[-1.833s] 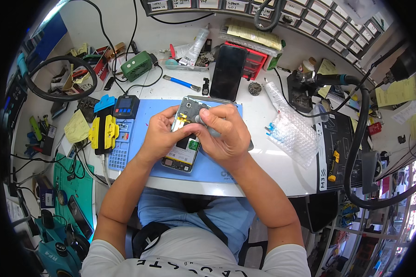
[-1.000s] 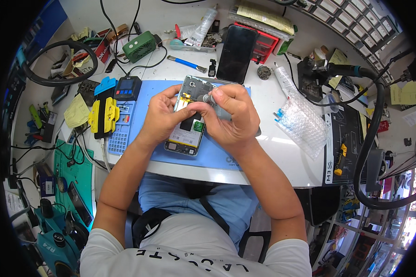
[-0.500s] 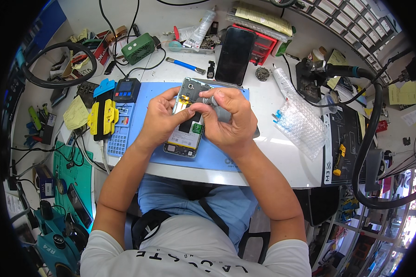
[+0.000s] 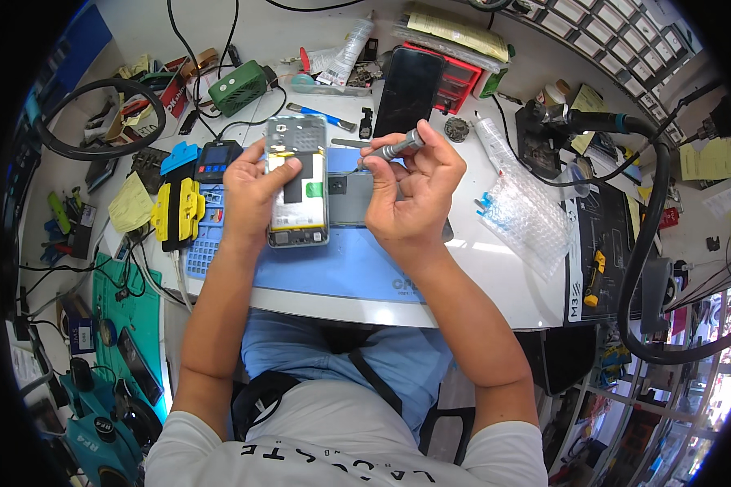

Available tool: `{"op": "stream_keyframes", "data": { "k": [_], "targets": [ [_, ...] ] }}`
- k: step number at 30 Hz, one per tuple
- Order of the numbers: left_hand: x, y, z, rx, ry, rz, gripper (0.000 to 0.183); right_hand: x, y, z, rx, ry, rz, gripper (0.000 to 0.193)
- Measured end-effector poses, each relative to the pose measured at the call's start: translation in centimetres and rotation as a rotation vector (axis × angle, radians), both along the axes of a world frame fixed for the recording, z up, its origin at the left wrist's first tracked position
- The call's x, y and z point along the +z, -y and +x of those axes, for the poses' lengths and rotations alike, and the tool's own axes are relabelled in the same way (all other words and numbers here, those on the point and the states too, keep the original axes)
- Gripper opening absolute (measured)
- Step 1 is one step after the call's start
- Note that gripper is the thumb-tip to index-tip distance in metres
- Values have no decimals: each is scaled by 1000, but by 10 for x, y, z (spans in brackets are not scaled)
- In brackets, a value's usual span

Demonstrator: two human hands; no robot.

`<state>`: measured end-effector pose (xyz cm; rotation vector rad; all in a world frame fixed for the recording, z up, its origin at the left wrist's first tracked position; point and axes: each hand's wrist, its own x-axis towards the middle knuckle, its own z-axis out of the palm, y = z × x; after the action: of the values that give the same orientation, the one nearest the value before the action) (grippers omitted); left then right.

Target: The person disassembles a smartphone, removes the back cover, and uses a precision screwdriver to adjust internal components. They repeatedly open and close the device, inspecting the battery and connectors while working at a cluttered electronics repair bench.

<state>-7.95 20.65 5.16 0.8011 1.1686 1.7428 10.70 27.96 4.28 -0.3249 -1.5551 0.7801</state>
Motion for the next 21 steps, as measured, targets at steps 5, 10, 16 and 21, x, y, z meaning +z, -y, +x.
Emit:
{"op": "stream_keyframes", "data": {
  "k": [5, 10, 16, 21],
  "targets": [
    [-5, -6, -23, 337, 115, 63, 24, -9, -2, -3, 51, 99, -166, 54],
    [-8, -8, -29, 416, 146, 85, 25, -14, 2, -8, 117, 153, -286, 48],
    [-7, -6, -27, 432, 120, 81, 26, -16, 7, -14, 138, 252, -306, 47],
    [-10, -6, -26, 390, 115, 96, 29, -13, 6, -12, 137, 146, -272, 49]
  ]
}}
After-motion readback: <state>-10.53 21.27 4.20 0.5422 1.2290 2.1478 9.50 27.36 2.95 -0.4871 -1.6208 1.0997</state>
